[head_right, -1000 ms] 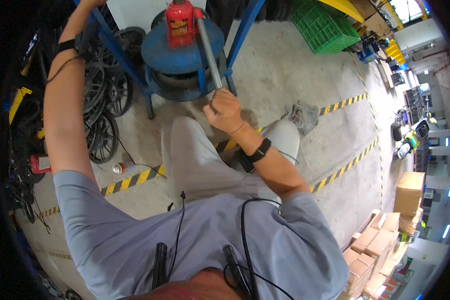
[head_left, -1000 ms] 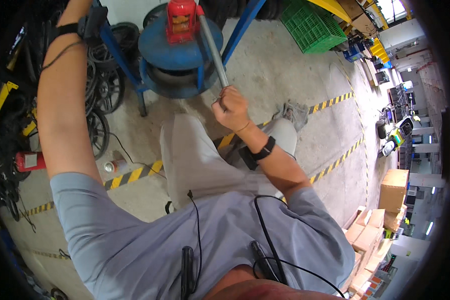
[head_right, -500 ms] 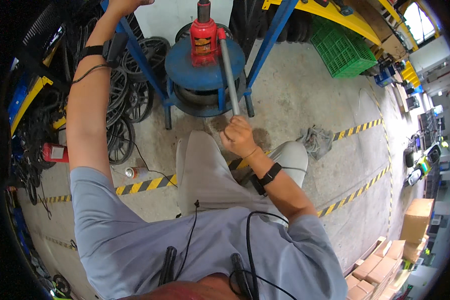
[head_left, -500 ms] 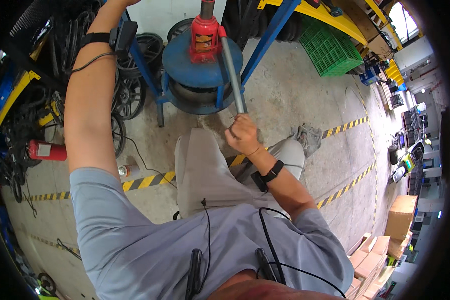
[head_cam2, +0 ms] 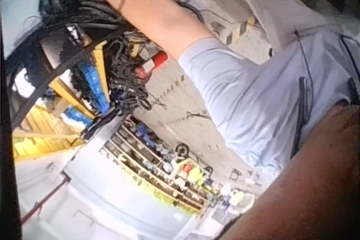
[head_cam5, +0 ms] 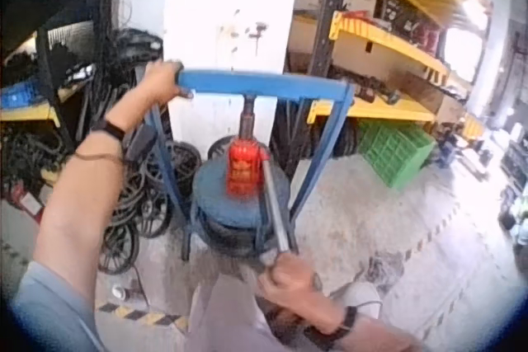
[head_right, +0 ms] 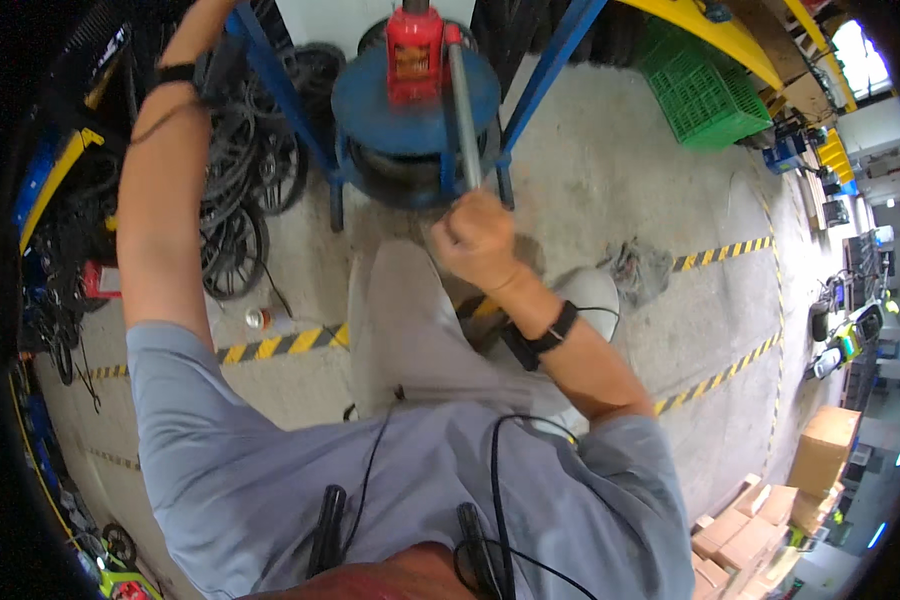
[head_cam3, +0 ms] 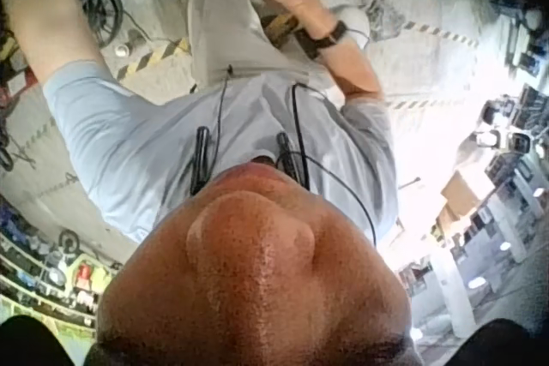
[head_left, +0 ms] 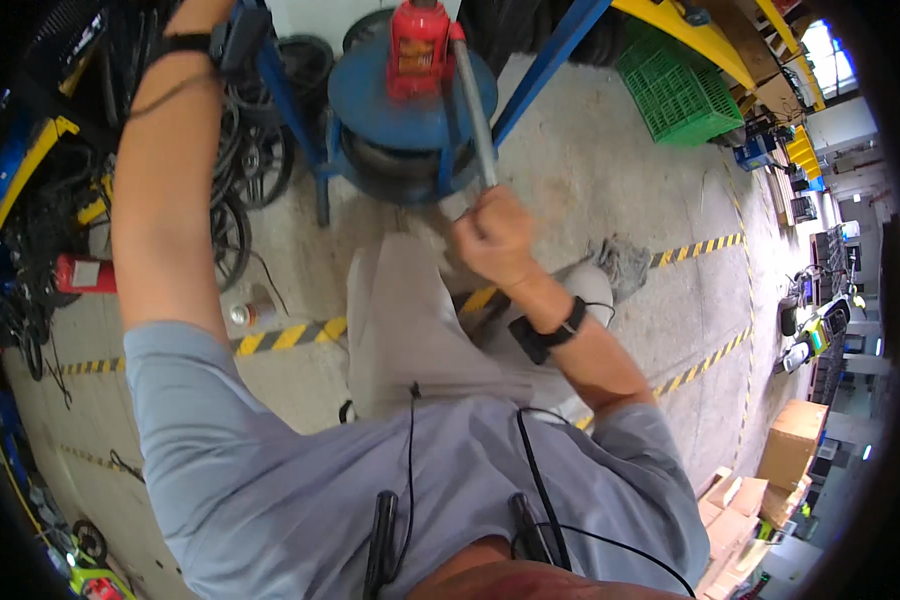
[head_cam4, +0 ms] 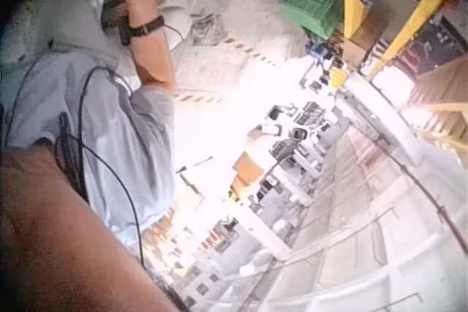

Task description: Mounting a tire onto a wheel rim using a manual hydraulic jack press in a workshop.

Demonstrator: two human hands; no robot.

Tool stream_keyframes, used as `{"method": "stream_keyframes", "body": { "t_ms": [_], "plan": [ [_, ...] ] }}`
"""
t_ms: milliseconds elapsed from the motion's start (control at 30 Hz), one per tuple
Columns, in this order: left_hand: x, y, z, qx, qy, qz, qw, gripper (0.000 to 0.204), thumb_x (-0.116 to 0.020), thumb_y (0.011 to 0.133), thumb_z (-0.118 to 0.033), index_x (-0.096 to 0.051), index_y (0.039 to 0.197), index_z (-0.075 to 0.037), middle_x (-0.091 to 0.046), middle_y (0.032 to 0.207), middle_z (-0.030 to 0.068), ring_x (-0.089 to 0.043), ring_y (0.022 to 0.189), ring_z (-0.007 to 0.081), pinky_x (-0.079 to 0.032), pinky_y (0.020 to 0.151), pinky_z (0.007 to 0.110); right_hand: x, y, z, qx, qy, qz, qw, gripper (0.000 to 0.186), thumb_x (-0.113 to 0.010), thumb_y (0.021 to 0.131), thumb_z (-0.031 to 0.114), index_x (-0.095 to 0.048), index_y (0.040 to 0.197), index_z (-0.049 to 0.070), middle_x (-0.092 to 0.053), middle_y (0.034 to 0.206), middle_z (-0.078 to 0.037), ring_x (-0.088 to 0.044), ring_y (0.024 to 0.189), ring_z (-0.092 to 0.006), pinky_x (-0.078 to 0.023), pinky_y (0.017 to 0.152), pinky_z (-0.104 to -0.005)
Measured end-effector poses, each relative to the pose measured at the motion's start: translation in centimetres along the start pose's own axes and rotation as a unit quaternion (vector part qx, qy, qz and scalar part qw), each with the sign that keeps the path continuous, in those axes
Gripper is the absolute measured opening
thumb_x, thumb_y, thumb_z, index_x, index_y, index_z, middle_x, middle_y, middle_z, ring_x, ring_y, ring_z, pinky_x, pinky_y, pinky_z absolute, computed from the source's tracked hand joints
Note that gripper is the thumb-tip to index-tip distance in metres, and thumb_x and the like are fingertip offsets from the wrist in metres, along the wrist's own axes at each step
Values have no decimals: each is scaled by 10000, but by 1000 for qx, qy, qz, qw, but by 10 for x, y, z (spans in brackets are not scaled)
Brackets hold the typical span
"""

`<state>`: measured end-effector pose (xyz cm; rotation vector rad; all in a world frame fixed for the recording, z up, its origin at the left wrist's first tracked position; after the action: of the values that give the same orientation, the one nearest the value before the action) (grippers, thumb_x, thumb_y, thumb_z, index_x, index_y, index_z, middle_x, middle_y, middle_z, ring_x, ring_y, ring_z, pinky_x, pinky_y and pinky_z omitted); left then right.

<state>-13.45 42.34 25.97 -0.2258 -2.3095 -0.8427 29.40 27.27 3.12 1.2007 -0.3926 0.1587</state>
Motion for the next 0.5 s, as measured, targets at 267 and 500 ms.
{"method": "stream_keyframes", "body": {
  "t_ms": [267,500],
  "plan": [
    [-44,13,-20,243,523,-100,811,729,-883,657,-517,-674,1172,-45,-680,1186,206,-608,1159,400,-458,982,489,46,188,-60,78,-104,-63,990,285,-727,828,213,-553,675,46,-547,553,-132,-546,474,-305,-418,471,-413],
    [-34,11,-12,234,528,-109,809,729,-874,665,-528,-671,1169,-41,-682,1182,208,-619,1147,398,-471,973,483,24,54,10,-75,-165,-17,983,176,-717,777,74,-598,648,50,-554,582,-81,-542,518,-177,-441,516,-315]
  ]
}}
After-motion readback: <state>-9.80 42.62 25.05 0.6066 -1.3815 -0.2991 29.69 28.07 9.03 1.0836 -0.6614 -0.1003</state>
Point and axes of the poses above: each hand's wrist, its own y-axis towards the middle knuckle, its own x-axis out of the back of the hand, z = x × y, the point moved 3 cm from there along y, towards the middle knuckle
